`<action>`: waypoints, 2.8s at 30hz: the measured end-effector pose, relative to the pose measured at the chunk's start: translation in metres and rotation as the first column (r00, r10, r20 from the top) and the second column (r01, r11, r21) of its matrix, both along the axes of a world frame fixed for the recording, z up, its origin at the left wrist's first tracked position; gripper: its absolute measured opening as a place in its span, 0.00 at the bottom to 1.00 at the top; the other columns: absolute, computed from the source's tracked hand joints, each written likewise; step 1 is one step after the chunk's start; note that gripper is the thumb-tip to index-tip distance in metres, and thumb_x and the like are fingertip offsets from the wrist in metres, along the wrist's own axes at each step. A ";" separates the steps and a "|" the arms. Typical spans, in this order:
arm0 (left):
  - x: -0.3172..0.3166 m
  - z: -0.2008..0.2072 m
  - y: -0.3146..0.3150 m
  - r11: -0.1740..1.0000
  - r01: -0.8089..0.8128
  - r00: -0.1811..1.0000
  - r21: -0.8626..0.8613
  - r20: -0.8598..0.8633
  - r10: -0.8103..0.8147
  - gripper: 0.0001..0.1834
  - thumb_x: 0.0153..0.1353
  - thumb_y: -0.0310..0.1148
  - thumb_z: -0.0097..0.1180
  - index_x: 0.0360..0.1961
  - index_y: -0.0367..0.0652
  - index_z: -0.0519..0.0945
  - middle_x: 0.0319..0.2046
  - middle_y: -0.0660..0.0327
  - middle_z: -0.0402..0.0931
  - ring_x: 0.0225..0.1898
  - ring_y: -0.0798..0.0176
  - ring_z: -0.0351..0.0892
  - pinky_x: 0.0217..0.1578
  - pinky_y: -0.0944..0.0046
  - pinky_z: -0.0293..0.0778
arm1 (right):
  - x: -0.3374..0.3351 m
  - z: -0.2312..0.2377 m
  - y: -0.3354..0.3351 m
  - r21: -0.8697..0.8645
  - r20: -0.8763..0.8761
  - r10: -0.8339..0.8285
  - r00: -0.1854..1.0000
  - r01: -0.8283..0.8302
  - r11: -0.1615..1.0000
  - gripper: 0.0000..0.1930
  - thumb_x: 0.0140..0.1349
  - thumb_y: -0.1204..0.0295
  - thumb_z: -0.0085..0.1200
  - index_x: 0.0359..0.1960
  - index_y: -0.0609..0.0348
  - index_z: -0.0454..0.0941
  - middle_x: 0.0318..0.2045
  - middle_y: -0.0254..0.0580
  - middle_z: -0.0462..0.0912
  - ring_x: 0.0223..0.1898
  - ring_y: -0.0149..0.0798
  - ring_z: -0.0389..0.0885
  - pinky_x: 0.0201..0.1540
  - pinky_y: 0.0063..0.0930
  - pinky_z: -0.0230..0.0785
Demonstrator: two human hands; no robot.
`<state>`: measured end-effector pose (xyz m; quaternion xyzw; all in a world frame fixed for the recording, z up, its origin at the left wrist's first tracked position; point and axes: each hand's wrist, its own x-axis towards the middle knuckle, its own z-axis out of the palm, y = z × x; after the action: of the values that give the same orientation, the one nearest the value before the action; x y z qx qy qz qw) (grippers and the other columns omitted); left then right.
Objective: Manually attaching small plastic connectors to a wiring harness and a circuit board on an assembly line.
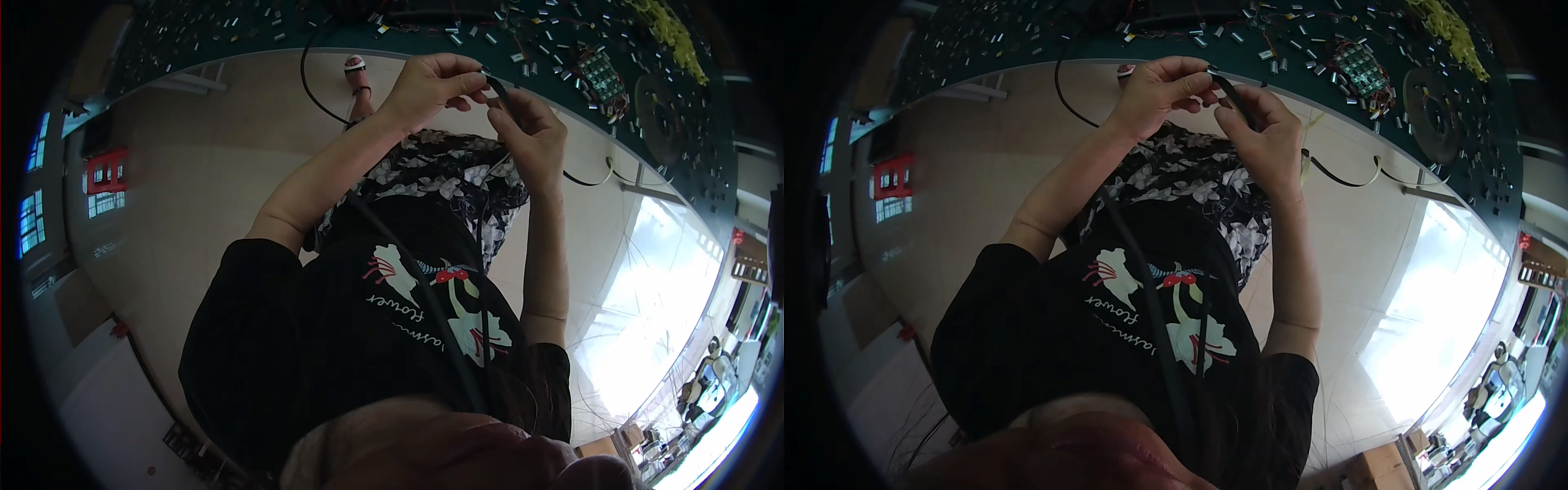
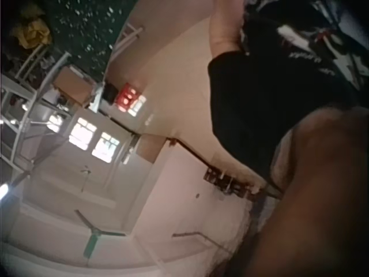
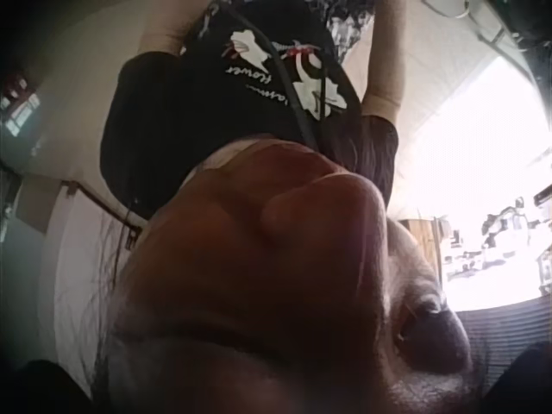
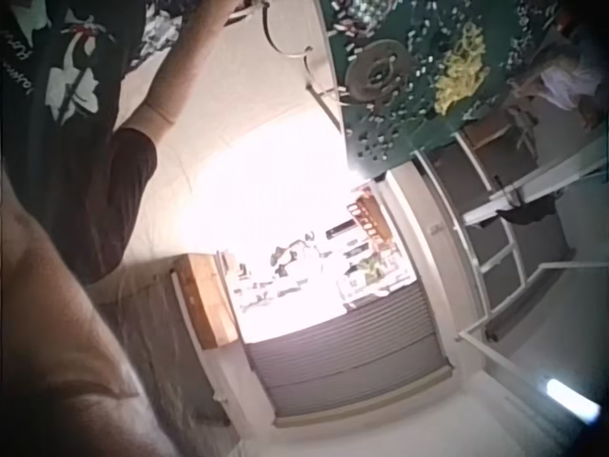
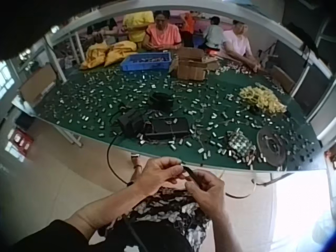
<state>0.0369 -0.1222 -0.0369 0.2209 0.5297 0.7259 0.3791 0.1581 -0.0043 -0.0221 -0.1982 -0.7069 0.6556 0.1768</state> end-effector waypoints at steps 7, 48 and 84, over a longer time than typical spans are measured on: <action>-0.002 0.005 -0.002 1.000 -0.008 0.991 -0.015 -0.130 0.006 0.10 0.54 0.31 0.53 0.36 0.38 0.75 0.28 0.61 0.76 0.30 0.70 0.76 0.25 0.77 0.69 | -0.004 -0.013 0.013 -0.383 -0.028 -0.032 0.999 0.019 0.923 0.12 0.53 0.68 0.53 0.34 0.65 0.75 0.23 0.35 0.75 0.22 0.21 0.68 0.21 0.11 0.58; 0.005 0.004 -0.006 0.990 -0.040 0.966 -0.134 -0.258 0.005 0.11 0.51 0.29 0.56 0.35 0.33 0.75 0.23 0.60 0.75 0.23 0.73 0.74 0.26 0.75 0.73 | -0.012 -0.001 -0.002 -0.130 0.076 0.025 0.997 -0.015 0.991 0.08 0.49 0.72 0.54 0.27 0.64 0.74 0.20 0.32 0.75 0.20 0.20 0.69 0.23 0.14 0.62; -0.001 0.006 -0.002 0.924 0.310 0.944 -0.222 0.186 -0.272 0.12 0.49 0.31 0.57 0.32 0.33 0.75 0.26 0.56 0.76 0.25 0.67 0.78 0.27 0.75 0.76 | -0.001 -0.001 0.020 -0.292 0.166 0.227 0.960 -0.172 0.941 0.07 0.46 0.71 0.56 0.23 0.62 0.76 0.12 0.27 0.69 0.12 0.17 0.60 0.13 0.11 0.48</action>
<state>0.0364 -0.1237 -0.0305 0.1920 0.5471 0.6039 0.5469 0.1573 0.0160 -0.0234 -0.2120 -0.6394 0.7390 0.0091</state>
